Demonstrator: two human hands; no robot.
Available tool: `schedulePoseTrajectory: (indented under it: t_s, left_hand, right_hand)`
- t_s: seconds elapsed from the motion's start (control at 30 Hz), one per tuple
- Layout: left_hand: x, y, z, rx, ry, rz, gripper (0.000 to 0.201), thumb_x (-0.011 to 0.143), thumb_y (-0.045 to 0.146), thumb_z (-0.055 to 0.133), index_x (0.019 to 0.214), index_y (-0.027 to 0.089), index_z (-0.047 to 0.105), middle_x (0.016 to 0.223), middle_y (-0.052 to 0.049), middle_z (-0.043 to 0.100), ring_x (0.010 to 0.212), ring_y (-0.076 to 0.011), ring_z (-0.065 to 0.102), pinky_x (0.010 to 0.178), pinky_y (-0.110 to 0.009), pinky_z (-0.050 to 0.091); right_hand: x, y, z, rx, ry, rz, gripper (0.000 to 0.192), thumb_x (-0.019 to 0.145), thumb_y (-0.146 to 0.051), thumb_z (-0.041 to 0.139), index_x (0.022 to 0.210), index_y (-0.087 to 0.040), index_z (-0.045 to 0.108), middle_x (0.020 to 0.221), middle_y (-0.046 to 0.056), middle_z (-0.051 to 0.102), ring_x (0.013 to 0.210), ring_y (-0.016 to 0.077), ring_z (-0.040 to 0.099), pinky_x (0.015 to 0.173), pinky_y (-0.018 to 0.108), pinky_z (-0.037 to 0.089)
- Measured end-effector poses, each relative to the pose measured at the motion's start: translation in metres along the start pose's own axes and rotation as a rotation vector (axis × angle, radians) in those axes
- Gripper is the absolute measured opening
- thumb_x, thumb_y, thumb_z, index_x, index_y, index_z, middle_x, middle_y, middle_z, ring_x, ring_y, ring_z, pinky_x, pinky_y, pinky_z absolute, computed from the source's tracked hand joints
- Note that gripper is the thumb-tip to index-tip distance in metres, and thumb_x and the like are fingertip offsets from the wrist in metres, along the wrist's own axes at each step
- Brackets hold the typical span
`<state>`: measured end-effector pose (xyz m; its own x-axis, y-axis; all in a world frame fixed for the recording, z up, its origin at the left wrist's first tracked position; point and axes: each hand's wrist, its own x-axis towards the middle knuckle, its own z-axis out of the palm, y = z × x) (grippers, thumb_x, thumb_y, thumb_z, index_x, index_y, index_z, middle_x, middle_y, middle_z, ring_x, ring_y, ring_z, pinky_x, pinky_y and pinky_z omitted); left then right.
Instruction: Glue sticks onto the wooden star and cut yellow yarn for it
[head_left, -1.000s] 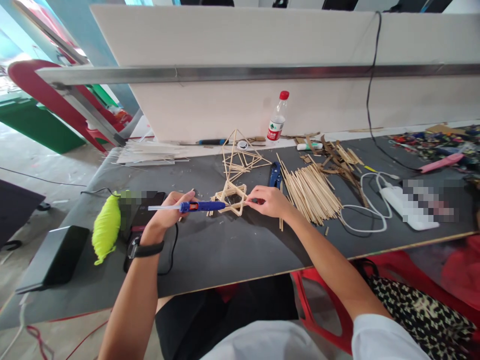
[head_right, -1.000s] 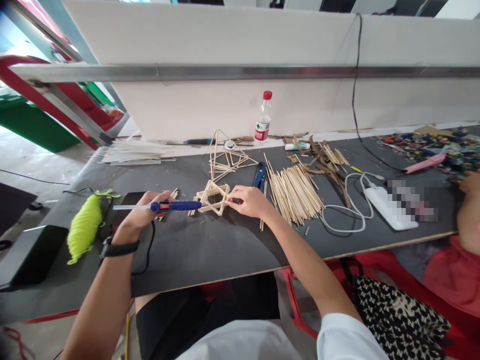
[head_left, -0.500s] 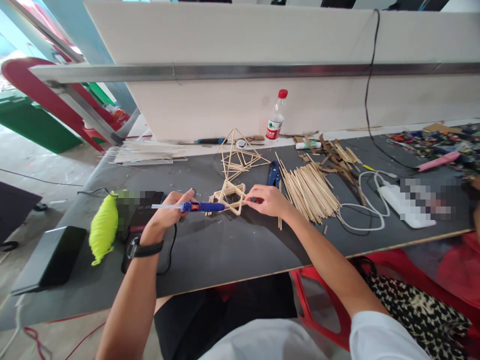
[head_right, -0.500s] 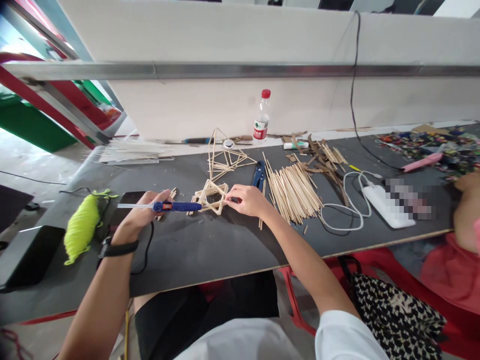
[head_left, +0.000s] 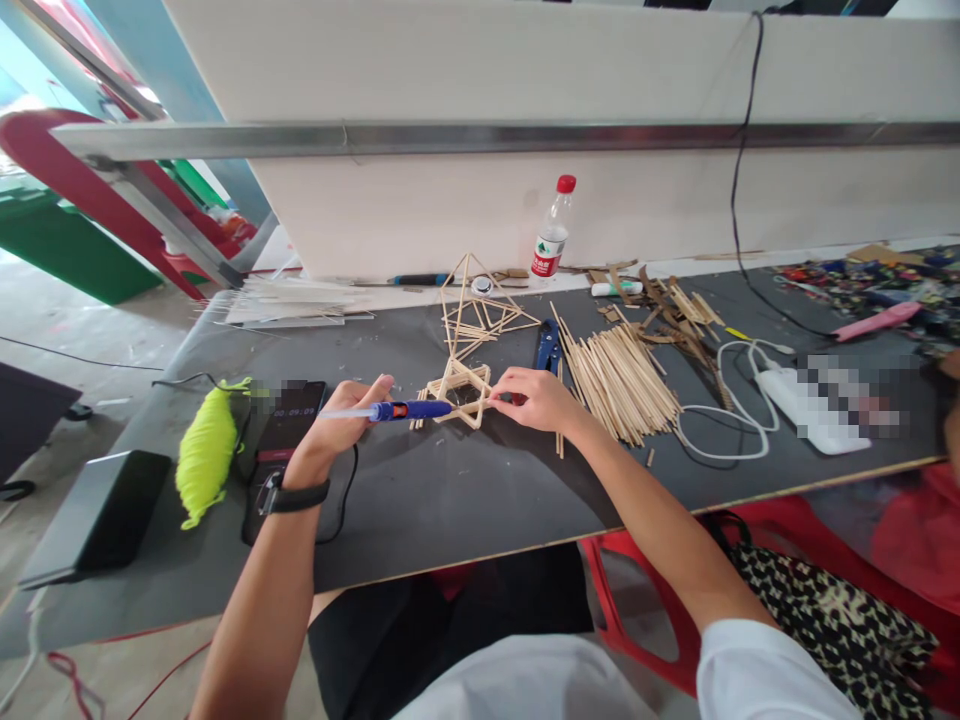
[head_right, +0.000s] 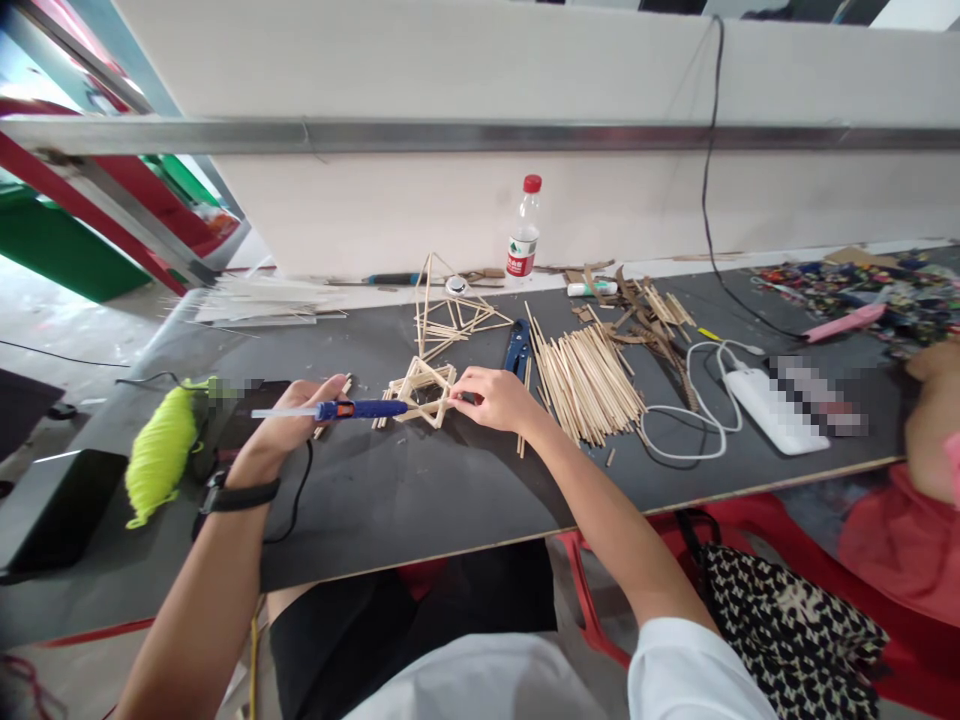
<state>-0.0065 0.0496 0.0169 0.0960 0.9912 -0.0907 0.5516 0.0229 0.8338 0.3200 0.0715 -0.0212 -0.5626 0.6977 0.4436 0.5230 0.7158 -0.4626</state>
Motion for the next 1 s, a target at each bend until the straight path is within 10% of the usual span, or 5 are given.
schedulePoseTrajectory:
  t_s: [1.0]
  left_hand:
    - [-0.0004, -0.0008, 0.0015, -0.001, 0.023, 0.057, 0.065, 0.092, 0.064, 0.052, 0.046, 0.02, 0.04, 0.039, 0.002, 0.036, 0.042, -0.0086, 0.031, 0.043, -0.025, 0.025]
  right_hand:
    - [0.0, 0.0007, 0.0004, 0.015, -0.005, 0.002, 0.016, 0.097, -0.031, 0.068, 0.09, -0.022, 0.078, 0.091, 0.002, 0.074, 0.059, 0.0086, 0.055, 0.063, 0.026, 0.044]
